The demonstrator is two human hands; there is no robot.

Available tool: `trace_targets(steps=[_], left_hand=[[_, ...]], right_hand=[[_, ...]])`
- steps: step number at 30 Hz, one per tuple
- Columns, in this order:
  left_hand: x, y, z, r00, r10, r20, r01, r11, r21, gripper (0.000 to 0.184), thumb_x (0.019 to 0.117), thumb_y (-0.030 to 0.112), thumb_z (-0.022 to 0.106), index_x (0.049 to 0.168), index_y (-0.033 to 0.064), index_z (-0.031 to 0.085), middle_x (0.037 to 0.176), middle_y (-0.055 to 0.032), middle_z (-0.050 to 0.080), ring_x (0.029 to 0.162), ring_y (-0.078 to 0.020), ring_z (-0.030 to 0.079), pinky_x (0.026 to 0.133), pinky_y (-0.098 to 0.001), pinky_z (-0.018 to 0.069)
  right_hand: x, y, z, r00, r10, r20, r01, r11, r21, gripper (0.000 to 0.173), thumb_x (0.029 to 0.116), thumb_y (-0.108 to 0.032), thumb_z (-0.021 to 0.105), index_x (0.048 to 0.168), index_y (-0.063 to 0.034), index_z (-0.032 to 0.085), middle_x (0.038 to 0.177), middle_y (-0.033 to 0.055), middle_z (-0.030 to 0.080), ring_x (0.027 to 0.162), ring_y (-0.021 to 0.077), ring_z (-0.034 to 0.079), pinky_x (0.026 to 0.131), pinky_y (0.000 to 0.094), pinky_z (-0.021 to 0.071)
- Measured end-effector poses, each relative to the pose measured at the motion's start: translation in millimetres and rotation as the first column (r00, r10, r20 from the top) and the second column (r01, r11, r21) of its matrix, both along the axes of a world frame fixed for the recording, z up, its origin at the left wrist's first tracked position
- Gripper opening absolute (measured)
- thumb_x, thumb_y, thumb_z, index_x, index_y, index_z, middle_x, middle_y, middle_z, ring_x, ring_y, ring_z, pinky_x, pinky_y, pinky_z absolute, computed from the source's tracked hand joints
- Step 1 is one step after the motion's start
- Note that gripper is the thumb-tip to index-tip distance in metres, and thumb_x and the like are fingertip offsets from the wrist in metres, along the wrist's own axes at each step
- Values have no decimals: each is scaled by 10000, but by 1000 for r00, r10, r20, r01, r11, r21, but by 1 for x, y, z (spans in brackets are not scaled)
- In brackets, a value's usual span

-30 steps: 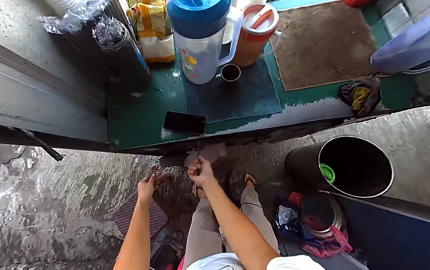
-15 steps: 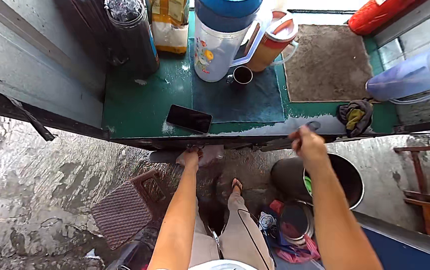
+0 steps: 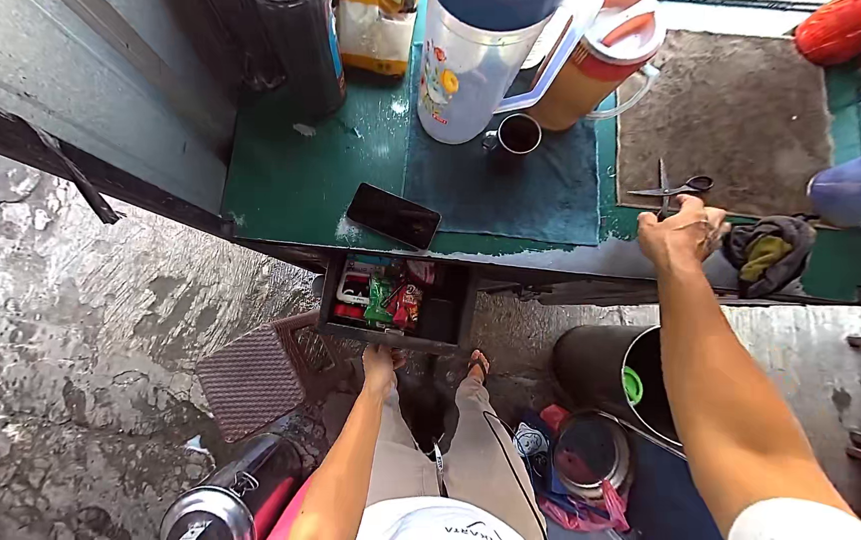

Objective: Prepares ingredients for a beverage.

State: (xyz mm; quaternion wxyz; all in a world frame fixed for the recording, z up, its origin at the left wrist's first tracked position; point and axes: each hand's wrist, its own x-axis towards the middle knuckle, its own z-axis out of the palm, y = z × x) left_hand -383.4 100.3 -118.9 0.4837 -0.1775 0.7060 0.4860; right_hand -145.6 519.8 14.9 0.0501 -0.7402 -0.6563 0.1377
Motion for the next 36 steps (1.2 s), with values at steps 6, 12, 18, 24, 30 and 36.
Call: trace_targets(steps=[6,12,18,24,30,36], left_hand=[[-1,-21,-7,997,-67,28,67,998,-11,244,1084,104,465,1264,-47,530,919,-157,674,717,-215,689,634,-379,609],[-38,-49,63,623,-781,-51,737,607,-298,433,1063,391,507,1146,7,691,913,-110,757,793,-220,744,795,-452,612],[-83,-2,114,305,-760,-574,636,611,-472,402,1014,308,620,1284,10,644,1157,-187,699,1047,-327,693,941,-534,551],[-96,51,76,173,-867,-467,753,423,-505,288,1028,313,607,1246,165,724,1325,-218,609,1238,-400,589,1009,-591,503],[-72,52,68,238,-824,-514,747,493,-445,510,912,416,747,1327,137,649,1400,-289,515,1289,-462,526,1009,-596,501],[-62,53,79,253,-847,-468,772,468,-431,570,970,571,568,1232,92,732,1414,-304,501,1333,-457,478,1085,-592,434]], right_hand=[[-74,-165,8,724,570,-388,-607,794,34,355,1055,-200,546,1302,48,605,1159,236,693,998,335,716,893,530,591],[-162,-262,-47,626,640,-445,-775,569,-273,403,968,-302,687,1298,-71,667,1219,159,693,1102,318,685,948,525,553],[-198,-264,-77,595,725,-347,-803,528,-276,693,817,-198,858,1439,-172,555,1289,277,597,1202,480,577,952,632,499],[-190,-237,-73,306,896,-321,-952,279,-127,299,854,-49,799,1138,-78,712,1092,233,654,988,406,673,875,557,571],[-153,-242,-51,224,911,-346,-912,322,256,211,908,56,654,1093,-11,727,1031,188,692,954,314,703,868,446,599],[-135,-237,-9,392,809,-438,-786,542,298,252,913,19,656,1150,-31,727,1153,175,702,1053,289,703,906,458,604]])
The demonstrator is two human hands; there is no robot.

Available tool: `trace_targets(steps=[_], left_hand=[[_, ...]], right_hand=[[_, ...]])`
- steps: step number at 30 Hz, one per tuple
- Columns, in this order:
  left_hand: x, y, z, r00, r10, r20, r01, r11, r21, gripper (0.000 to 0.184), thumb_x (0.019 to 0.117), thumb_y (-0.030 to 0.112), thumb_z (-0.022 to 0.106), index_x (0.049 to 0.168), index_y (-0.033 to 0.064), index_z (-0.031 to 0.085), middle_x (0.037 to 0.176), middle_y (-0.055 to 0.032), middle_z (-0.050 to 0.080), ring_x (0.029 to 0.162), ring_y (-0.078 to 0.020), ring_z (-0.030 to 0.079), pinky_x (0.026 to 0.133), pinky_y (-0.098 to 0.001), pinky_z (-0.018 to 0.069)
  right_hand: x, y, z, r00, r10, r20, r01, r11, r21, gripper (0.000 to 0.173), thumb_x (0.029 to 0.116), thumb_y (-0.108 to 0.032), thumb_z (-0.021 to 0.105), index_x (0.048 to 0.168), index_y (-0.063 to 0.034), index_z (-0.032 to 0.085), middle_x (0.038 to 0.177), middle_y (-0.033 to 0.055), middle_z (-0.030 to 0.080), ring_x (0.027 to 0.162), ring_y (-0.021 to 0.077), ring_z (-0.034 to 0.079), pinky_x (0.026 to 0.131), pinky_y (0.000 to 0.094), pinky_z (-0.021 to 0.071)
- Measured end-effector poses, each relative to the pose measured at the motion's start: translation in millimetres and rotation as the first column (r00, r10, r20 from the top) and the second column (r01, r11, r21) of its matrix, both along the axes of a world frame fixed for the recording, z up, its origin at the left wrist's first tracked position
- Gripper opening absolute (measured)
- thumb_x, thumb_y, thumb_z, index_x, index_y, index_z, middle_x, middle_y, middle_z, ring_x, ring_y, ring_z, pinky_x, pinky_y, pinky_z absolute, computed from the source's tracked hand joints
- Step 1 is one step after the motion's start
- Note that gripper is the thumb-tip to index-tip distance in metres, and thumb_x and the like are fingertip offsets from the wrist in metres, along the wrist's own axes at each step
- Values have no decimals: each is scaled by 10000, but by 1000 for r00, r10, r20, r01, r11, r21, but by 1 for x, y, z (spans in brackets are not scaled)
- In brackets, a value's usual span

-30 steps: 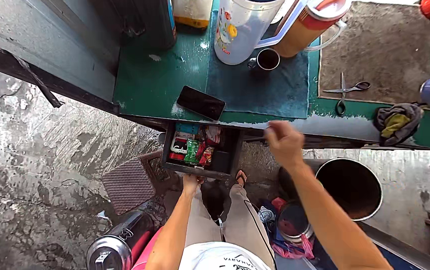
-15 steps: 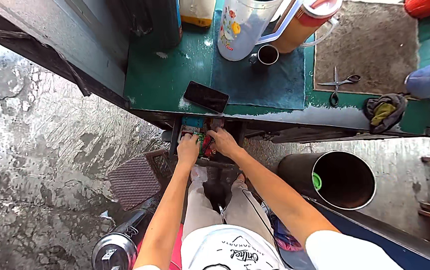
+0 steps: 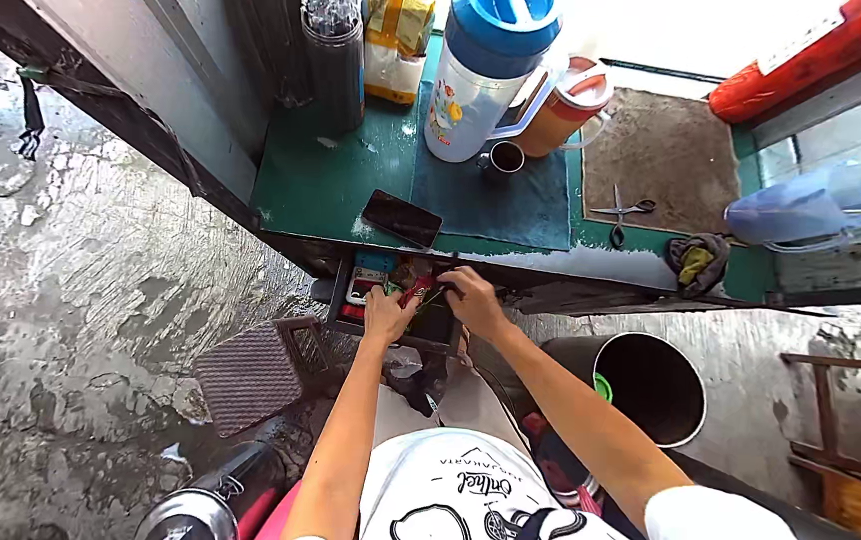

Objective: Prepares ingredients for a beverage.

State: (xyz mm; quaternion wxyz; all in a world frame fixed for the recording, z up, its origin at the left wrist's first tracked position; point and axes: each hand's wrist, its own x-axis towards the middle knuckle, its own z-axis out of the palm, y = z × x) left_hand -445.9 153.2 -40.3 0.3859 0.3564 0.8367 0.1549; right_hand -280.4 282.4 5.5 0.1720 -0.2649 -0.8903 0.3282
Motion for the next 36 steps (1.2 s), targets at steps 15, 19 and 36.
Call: trace_targets(steps=[15,19,36], left_hand=[[22,-29,111,704,503,501,-709,531,463,348,974,114,691,1293,0,611,1123,-112,728,995,-175,723,909,-389,610],[28,-9,142,690,484,538,-723,442,530,276,969,80,689,1226,-13,647,1052,-102,750,945,-172,739,877,-375,624],[-97,63,280,438,252,863,-897,53,439,340,1127,229,324,1334,33,509,1020,-117,742,801,-199,752,573,-313,615]], right_hand=[[101,221,3,863,-182,472,219,975,-24,384,944,-133,689,1286,28,619,1185,358,611,1095,549,610,905,709,485],[67,207,63,816,-23,577,134,979,-151,515,960,-308,713,1354,7,607,1295,344,589,1178,533,586,964,708,452],[-85,117,320,634,358,-686,-692,658,-297,286,986,-135,663,1251,-45,604,1092,-19,727,997,70,697,907,293,602]])
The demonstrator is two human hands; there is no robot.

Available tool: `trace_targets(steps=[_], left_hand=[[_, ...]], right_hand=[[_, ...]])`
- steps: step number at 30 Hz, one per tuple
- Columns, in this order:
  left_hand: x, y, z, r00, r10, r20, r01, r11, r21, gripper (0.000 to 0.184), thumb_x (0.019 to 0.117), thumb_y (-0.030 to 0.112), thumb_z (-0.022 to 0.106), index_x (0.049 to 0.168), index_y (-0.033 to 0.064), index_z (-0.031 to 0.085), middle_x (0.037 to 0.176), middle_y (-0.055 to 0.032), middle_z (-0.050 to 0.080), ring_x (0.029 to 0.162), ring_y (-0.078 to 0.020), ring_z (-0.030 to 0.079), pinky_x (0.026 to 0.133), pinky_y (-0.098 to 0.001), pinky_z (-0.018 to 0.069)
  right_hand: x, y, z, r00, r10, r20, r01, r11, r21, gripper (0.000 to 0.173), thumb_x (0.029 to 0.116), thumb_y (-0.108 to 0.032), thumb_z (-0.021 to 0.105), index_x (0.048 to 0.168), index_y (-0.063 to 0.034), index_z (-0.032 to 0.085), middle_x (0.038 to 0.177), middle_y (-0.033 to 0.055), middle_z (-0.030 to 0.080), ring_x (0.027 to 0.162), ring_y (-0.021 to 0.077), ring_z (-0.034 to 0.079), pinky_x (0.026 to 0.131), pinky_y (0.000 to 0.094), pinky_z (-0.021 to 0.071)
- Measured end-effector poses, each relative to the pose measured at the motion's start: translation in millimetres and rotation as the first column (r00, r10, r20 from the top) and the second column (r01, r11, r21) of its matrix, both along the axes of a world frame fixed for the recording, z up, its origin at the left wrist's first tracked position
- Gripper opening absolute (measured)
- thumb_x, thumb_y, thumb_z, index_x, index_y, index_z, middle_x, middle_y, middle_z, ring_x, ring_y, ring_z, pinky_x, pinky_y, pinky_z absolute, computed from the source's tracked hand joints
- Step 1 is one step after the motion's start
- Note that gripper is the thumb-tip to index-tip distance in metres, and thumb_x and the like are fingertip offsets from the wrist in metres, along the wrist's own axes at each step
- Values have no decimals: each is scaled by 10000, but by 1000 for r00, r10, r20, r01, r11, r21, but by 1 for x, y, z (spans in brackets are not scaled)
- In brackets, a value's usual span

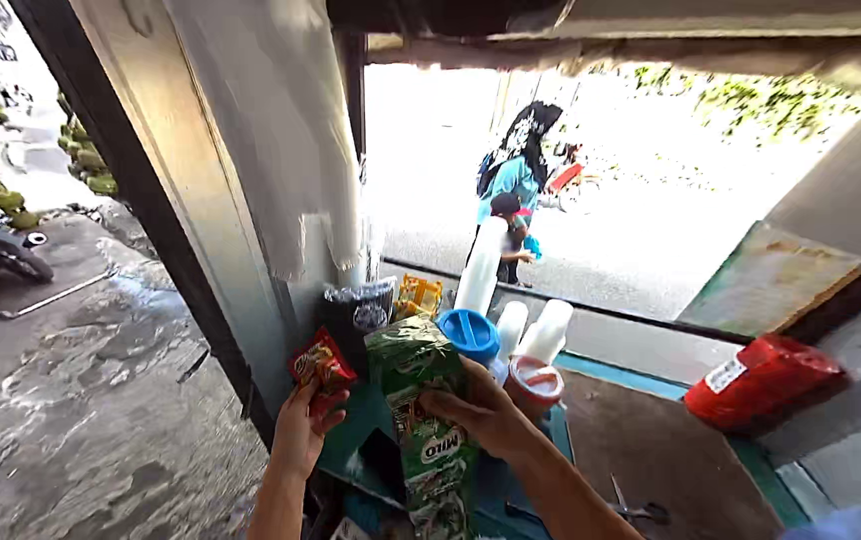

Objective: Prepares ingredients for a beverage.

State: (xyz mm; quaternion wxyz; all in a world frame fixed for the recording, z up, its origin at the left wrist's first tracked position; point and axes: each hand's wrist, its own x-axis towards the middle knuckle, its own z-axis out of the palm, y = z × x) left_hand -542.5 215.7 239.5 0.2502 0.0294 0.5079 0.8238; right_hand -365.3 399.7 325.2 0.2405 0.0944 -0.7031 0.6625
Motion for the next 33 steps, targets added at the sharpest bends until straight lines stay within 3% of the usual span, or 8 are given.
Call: trace_targets(steps=[4,10,16,18,23,26,29,33], left_hand=[[-32,15,-70,990,-126,-56,96,925,-368,349,1083,236,508,1324,-13,551,953,-150,694,719,-180,671,607,-334,567],[-79,34,-201,957,-256,-134,73,664,-745,412,1017,267,648,1210,-98,635,1022,-276,697,864,-361,707,826,-537,579],[-84,34,-212,878,-345,-333,-159,444,-882,808,925,230,762,1525,-109,341,1446,-378,481,1332,-516,506,1122,-609,407],[-85,36,-185,813,-430,-393,-221,396,-891,796,906,337,777,1473,-110,443,1488,-401,412,1362,-551,451,1122,-640,392],[-113,105,2,321,-233,-918,-282,902,-328,686,929,514,681,1386,9,600,1453,-204,563,1306,-304,586,1031,-479,533],[-165,176,99,295,-35,-955,-226,969,-105,747,937,426,718,1478,-28,473,1423,-245,564,1307,-325,575,1047,-476,514],[-180,216,208,406,-264,-875,-166,920,-355,876,979,372,693,1605,-7,213,1583,-278,364,1442,-385,415,1157,-542,375],[-203,271,245,414,-265,-871,-4,956,-293,858,1014,383,636,1599,-45,176,1546,-264,436,1427,-349,455,1182,-495,361]], right_hand=[[-21,29,87,953,-299,-41,302,945,124,156,1039,-257,577,1099,-142,664,920,-92,709,842,7,678,781,233,596],[-84,72,175,894,-439,92,428,896,114,245,1004,-288,598,1148,-105,675,873,34,695,727,130,667,644,333,587],[-170,135,208,948,-314,-53,315,949,18,267,1044,-171,526,1289,-71,563,1019,71,709,885,169,709,786,385,620],[-202,164,221,952,-286,-112,285,958,-25,268,1057,-158,518,1308,-66,540,1029,76,706,895,173,709,802,383,617],[-272,203,239,865,-423,-270,451,891,52,293,1069,-210,547,1289,-19,579,1081,115,691,950,182,699,846,387,609],[-298,215,241,742,-554,-377,629,770,105,258,1036,-173,591,1196,22,644,1075,130,684,998,168,662,905,377,557],[-310,224,247,651,-636,-415,745,641,187,233,1032,-156,594,1161,28,655,1033,140,676,933,179,655,851,385,549],[-322,236,263,588,-687,-427,796,587,151,245,1059,-174,562,1178,26,638,1038,146,660,921,190,642,844,390,541]])
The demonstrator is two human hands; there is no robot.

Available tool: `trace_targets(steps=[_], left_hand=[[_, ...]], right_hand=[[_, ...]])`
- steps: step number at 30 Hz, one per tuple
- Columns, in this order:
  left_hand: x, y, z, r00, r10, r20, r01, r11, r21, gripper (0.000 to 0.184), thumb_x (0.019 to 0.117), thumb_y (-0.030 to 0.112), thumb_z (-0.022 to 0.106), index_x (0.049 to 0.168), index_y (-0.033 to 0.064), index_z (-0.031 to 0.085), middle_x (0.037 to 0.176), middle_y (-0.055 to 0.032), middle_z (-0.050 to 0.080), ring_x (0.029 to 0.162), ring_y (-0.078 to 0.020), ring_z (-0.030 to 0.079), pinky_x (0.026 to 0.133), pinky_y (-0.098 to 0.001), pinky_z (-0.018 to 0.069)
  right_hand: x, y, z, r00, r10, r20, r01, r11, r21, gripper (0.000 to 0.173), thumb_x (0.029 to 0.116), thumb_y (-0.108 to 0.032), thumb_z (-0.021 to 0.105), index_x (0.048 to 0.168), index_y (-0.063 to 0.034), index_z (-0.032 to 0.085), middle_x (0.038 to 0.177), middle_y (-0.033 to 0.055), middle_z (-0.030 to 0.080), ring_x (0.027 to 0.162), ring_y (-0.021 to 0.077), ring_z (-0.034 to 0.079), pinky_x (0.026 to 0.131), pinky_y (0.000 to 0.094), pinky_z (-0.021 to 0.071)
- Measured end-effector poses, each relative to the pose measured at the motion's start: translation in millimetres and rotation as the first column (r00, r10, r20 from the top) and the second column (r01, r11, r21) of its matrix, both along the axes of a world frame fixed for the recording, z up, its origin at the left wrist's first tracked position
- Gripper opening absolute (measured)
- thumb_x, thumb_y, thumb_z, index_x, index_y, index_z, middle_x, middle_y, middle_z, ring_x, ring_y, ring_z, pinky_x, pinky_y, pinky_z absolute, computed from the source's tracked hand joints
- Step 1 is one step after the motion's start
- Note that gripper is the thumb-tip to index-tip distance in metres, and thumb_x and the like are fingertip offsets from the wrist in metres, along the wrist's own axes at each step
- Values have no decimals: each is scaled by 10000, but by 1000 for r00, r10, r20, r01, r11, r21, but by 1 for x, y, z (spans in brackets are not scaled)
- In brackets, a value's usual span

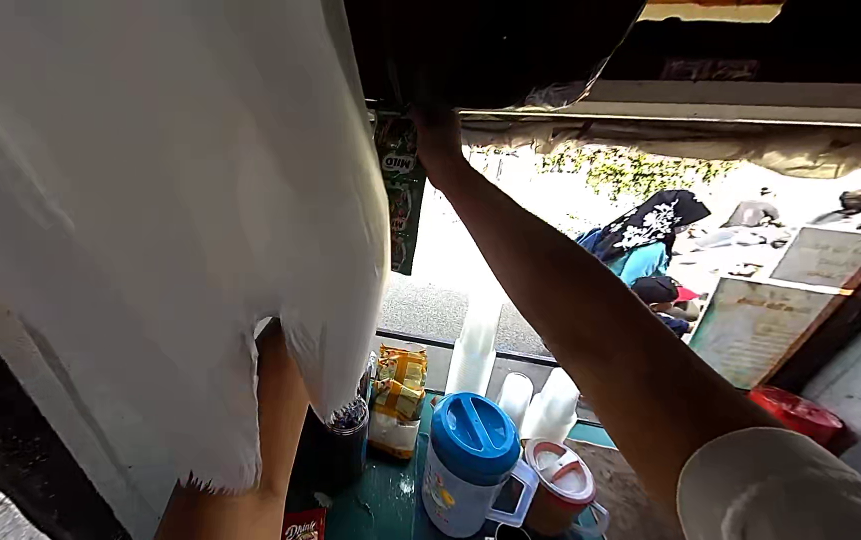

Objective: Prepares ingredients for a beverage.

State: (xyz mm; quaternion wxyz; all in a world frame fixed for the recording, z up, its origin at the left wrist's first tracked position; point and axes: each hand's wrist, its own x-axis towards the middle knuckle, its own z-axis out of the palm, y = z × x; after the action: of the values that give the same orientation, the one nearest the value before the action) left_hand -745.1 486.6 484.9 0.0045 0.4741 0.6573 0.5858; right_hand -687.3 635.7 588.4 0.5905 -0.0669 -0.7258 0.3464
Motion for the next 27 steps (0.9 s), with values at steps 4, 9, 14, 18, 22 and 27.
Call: trace_targets(steps=[4,9,14,18,22,27], left_hand=[[-9,27,11,994,-109,-32,112,988,107,554,1017,293,638,1443,-9,454,1280,-186,638,1140,-219,655,994,-412,537],[-20,35,27,972,-105,-210,150,966,210,466,1008,217,603,1407,6,491,1178,-163,667,1023,-179,687,898,-365,582],[-23,35,45,963,-157,-220,194,968,158,523,1005,126,600,1486,43,411,1237,-184,653,1075,-211,684,952,-398,567],[-26,33,51,956,-200,-213,239,955,176,525,1007,80,574,1507,77,415,1252,-158,652,1054,-181,689,928,-366,577],[-31,30,45,978,-191,-83,195,980,37,553,986,39,557,1513,110,406,1282,-176,640,1068,-223,688,916,-417,578],[-39,27,40,985,-141,-100,140,990,-13,536,1004,86,578,1513,135,417,1242,-180,662,1055,-229,696,923,-431,576]], right_hand=[[-13,13,11,992,-109,-66,98,984,-148,316,1039,-175,596,1285,23,593,1150,207,641,1043,275,634,900,471,533],[-4,27,24,917,-386,100,396,913,-100,569,971,-322,700,1381,46,559,1386,246,590,1363,336,517,1139,495,406],[6,42,35,801,-522,293,505,852,137,559,995,-378,640,1407,-6,575,1458,236,548,1416,361,465,1151,572,364],[6,49,34,634,-706,317,665,706,243,657,957,-540,582,1429,-83,590,1472,200,561,1404,375,484,1114,648,338],[21,27,32,607,-726,324,673,686,276,657,980,-488,575,1477,-60,538,1530,225,494,1475,388,391,1192,603,253],[12,60,42,713,-612,342,365,741,564,605,1056,-553,418,1433,-112,588,1424,171,603,1357,320,541,1123,619,383]])
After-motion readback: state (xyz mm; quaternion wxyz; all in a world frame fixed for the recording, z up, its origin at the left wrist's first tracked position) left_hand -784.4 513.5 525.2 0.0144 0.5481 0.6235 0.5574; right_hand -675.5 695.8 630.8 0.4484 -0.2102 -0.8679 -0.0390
